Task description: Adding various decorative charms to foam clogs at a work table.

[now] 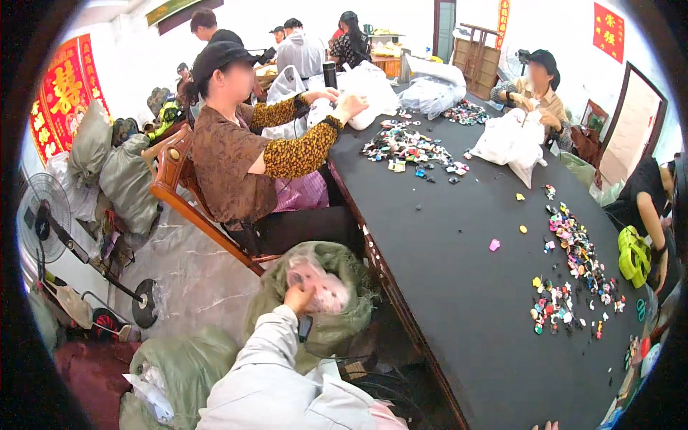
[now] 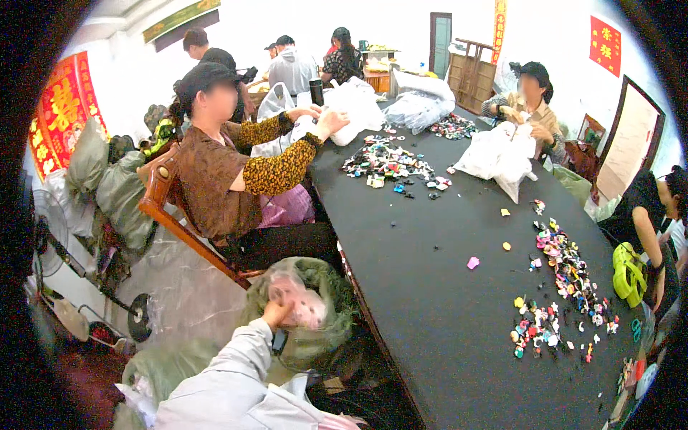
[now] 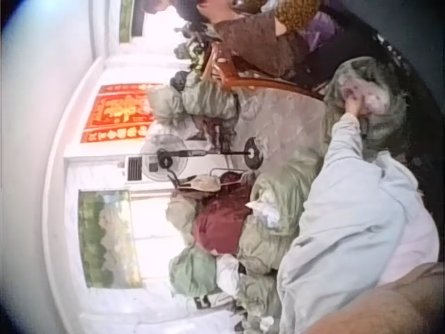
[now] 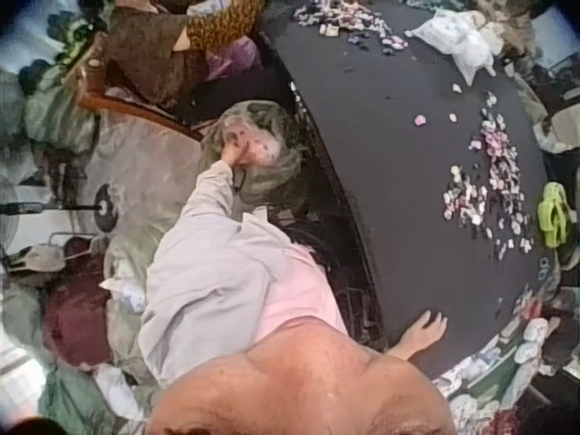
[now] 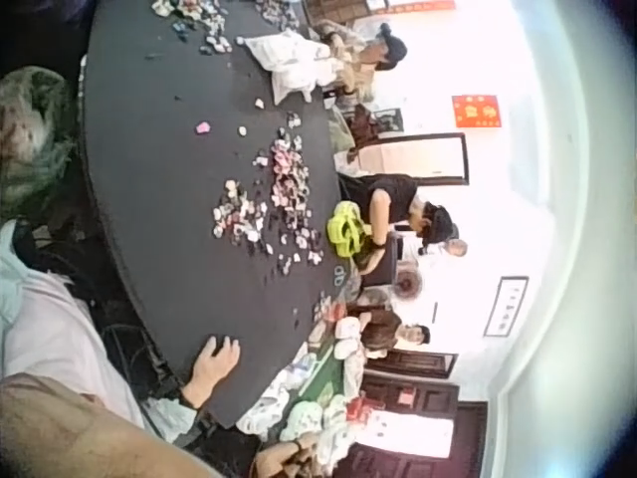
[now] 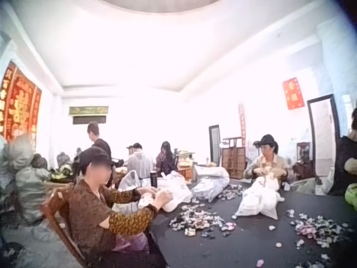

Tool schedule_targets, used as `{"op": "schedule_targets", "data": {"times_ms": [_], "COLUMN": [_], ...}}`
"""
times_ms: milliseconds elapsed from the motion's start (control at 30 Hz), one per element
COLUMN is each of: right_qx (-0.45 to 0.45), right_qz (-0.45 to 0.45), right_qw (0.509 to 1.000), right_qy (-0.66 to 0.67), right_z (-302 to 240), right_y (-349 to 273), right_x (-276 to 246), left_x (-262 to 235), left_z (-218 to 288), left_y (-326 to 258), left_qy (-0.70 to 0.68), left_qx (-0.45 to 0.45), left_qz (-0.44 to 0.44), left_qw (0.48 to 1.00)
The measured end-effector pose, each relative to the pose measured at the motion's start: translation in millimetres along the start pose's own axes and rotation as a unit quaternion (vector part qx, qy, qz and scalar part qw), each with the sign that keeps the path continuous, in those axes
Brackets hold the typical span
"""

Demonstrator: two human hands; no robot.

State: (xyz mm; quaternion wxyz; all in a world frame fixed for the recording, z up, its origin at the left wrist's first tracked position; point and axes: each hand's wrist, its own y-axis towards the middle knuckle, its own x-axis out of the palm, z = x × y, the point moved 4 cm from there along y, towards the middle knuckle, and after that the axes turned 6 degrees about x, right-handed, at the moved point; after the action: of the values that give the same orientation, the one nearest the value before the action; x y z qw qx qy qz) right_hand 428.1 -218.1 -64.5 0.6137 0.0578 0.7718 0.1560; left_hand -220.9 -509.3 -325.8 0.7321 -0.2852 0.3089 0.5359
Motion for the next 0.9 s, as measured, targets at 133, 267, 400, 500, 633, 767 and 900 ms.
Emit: {"op": "schedule_targets", "data": {"times_ms": [133,267,400,500,633,767,900], "right_qx": [0.000,-0.012,0.011,-0.007,0.051,0.034,0.073], "right_qz": [-0.026,-0.006,-0.004,0.046,0.026,0.068,0.127], "right_qw": [0.999,1.000,0.999,0.998,0.995,0.990,0.969], "right_qy": [-0.029,-0.008,-0.041,0.048,0.080,0.117,0.197], "right_z": [-4.8,16.6,26.8,62.2,31.6,29.1,41.9], "right_y": [-1.0,-5.9,-5.9,-7.5,-8.0,-7.4,-15.7], "right_x": [-6.4,8.0,18.6,56.6,33.1,35.4,21.5], "left_x": [-53.7,-119.0,-168.5,-194.0,-165.8,-120.4,-65.5], "left_z": [57.3,188.1,299.4,377.4,442.3,486.7,500.2], "left_y": [2.3,-34.1,-79.9,-134.8,-186.1,-254.7,-337.2], "left_qy": [-0.152,-0.227,-0.134,-0.028,-0.006,-0.013,-0.015], "left_qx": [0.029,0.236,0.476,0.647,0.785,0.869,0.915], "left_qz": [0.213,0.315,0.279,0.230,0.020,-0.115,-0.209], "left_qw": [0.965,0.890,0.823,0.726,0.619,0.482,0.345]}}
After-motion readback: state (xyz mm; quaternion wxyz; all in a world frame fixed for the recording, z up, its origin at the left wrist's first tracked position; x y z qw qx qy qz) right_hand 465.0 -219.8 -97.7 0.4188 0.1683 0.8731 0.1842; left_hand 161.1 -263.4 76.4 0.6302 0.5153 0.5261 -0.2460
